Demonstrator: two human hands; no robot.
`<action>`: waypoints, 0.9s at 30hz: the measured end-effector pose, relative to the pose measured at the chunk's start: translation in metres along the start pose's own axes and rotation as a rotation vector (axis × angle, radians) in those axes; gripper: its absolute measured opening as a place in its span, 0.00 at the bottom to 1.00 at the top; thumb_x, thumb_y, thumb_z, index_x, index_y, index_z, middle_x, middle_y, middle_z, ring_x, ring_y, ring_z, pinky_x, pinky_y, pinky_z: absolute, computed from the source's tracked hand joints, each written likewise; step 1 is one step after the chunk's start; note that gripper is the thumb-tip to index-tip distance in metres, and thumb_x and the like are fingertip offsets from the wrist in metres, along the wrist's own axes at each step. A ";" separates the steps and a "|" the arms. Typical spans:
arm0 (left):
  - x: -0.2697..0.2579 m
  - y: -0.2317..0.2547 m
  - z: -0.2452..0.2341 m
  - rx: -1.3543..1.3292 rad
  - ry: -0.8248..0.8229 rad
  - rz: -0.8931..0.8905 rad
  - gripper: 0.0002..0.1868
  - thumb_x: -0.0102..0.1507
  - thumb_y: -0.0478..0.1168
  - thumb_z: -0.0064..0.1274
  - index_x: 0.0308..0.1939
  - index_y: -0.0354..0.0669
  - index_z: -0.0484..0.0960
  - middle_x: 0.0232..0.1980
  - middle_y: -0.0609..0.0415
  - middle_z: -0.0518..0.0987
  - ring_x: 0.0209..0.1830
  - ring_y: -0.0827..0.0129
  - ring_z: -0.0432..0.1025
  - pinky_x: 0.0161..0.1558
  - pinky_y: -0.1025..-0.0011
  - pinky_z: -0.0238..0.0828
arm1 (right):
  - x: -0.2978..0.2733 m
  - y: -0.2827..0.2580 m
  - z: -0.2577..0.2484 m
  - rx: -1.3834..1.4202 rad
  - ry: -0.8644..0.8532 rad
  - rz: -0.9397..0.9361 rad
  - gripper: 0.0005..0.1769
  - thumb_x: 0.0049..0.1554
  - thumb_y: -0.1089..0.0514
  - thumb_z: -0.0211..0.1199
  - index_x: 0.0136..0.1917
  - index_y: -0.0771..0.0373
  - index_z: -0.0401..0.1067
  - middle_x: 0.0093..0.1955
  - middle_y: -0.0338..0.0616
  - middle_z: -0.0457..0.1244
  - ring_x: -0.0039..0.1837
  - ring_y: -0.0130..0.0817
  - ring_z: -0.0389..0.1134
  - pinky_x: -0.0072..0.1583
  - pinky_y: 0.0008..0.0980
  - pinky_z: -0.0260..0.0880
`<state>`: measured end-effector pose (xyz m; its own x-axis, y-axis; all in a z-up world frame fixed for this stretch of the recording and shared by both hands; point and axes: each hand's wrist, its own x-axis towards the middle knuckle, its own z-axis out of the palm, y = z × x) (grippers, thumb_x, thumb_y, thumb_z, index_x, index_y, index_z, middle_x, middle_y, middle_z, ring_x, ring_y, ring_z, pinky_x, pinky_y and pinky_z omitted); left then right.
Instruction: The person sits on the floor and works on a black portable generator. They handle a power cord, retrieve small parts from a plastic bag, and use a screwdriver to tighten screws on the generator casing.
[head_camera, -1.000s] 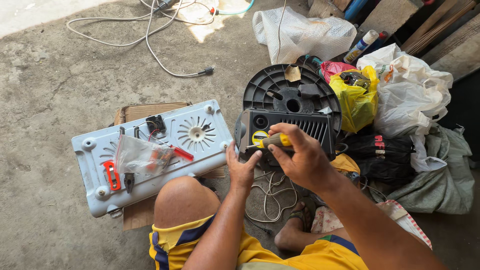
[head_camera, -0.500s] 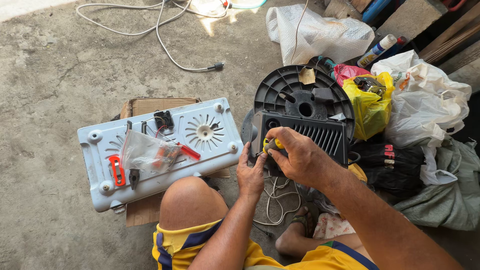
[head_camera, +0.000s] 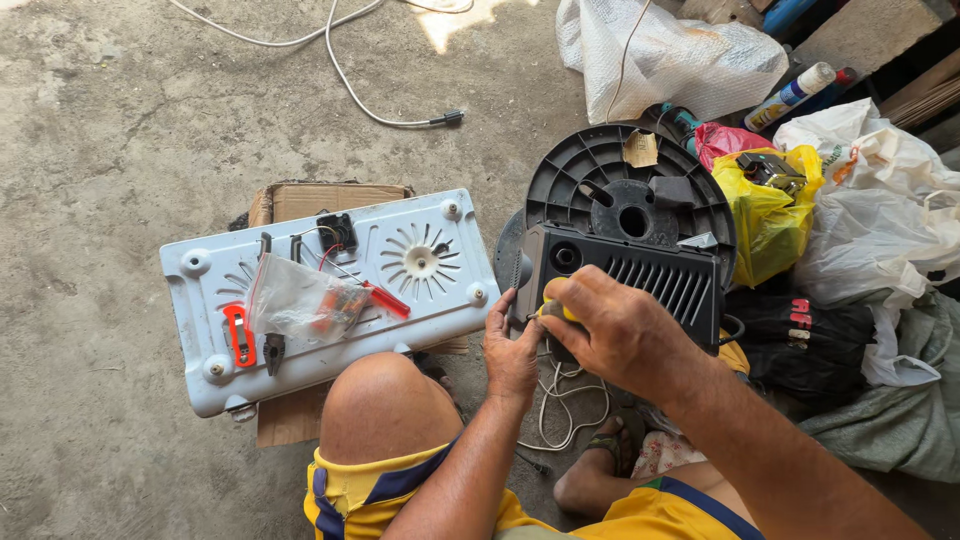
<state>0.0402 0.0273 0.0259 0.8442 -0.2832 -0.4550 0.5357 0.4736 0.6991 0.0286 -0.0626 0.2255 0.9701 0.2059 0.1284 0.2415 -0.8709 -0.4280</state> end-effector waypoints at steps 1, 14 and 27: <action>0.000 0.002 0.000 0.003 -0.012 -0.007 0.34 0.60 0.33 0.58 0.71 0.46 0.67 0.63 0.44 0.75 0.58 0.67 0.72 0.58 0.70 0.72 | 0.000 0.001 -0.001 -0.025 -0.016 0.027 0.21 0.52 0.62 0.73 0.56 0.60 0.68 0.48 0.49 0.66 0.48 0.47 0.73 0.47 0.38 0.76; 0.058 0.075 -0.008 1.351 -0.528 -0.060 0.81 0.41 0.53 0.79 0.79 0.37 0.30 0.72 0.31 0.63 0.72 0.47 0.63 0.70 0.64 0.60 | 0.006 0.008 -0.010 0.043 -0.021 -0.071 0.30 0.50 0.60 0.72 0.63 0.58 0.63 0.54 0.53 0.66 0.47 0.47 0.75 0.45 0.37 0.78; 0.085 0.074 -0.015 1.478 -0.892 0.128 0.74 0.47 0.65 0.82 0.79 0.58 0.40 0.84 0.21 0.36 0.78 0.41 0.54 0.74 0.63 0.54 | 0.018 0.001 -0.007 0.091 0.064 -0.283 0.31 0.50 0.63 0.67 0.66 0.58 0.61 0.58 0.60 0.63 0.51 0.52 0.71 0.48 0.40 0.75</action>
<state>0.1513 0.0508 0.0310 0.3550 -0.8866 -0.2967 -0.3990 -0.4307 0.8095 0.0461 -0.0630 0.2335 0.8614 0.4032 0.3090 0.5056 -0.7392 -0.4449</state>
